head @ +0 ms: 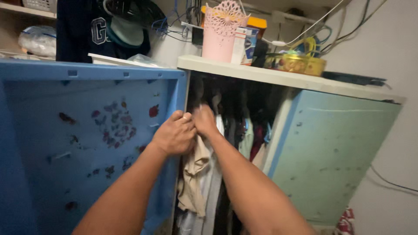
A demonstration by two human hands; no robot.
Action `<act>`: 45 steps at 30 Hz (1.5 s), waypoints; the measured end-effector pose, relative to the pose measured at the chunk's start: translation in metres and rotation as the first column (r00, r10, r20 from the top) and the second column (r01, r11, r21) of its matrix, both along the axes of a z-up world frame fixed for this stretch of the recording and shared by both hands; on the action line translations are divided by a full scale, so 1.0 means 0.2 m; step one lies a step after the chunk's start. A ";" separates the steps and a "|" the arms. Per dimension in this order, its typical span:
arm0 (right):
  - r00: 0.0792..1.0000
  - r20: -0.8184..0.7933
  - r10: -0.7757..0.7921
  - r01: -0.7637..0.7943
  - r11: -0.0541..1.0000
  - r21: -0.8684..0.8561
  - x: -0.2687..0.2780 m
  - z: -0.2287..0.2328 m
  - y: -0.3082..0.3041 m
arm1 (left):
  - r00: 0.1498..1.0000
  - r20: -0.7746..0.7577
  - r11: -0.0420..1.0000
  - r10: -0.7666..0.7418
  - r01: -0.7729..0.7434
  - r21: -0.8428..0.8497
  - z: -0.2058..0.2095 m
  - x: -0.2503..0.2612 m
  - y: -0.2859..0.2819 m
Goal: The person repeatedly picks up clothes from a pile on the floor, places them on hangers, and hangs them inside a light blue wardrobe. The person handles shirts, pants, and other garments one at a time, then closes the wardrobe doors at the end.
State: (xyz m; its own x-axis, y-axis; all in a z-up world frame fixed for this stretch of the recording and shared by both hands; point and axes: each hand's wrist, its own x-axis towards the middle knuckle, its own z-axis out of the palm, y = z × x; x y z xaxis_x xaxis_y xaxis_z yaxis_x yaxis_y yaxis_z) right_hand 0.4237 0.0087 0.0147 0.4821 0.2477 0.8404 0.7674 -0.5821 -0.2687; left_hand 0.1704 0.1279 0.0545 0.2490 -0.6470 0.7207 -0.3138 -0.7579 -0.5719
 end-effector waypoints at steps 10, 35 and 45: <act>0.996 -0.079 -0.041 0.036 0.997 -0.064 0.07 -0.03 0.05 | 0.997 0.001 0.997 0.074 -0.074 -0.023 0.05 -0.06 -0.04; 0.889 -0.457 -0.037 -0.309 0.689 -0.656 -1.05 -1.51 -0.17 | 0.984 0.172 0.997 -0.034 0.045 -0.060 -0.01 -0.04 -0.04; 0.842 -0.512 -0.169 -0.105 0.880 -0.463 -1.40 -1.39 -0.18 | 0.980 0.140 0.989 -0.139 0.145 -0.038 -0.13 0.11 0.05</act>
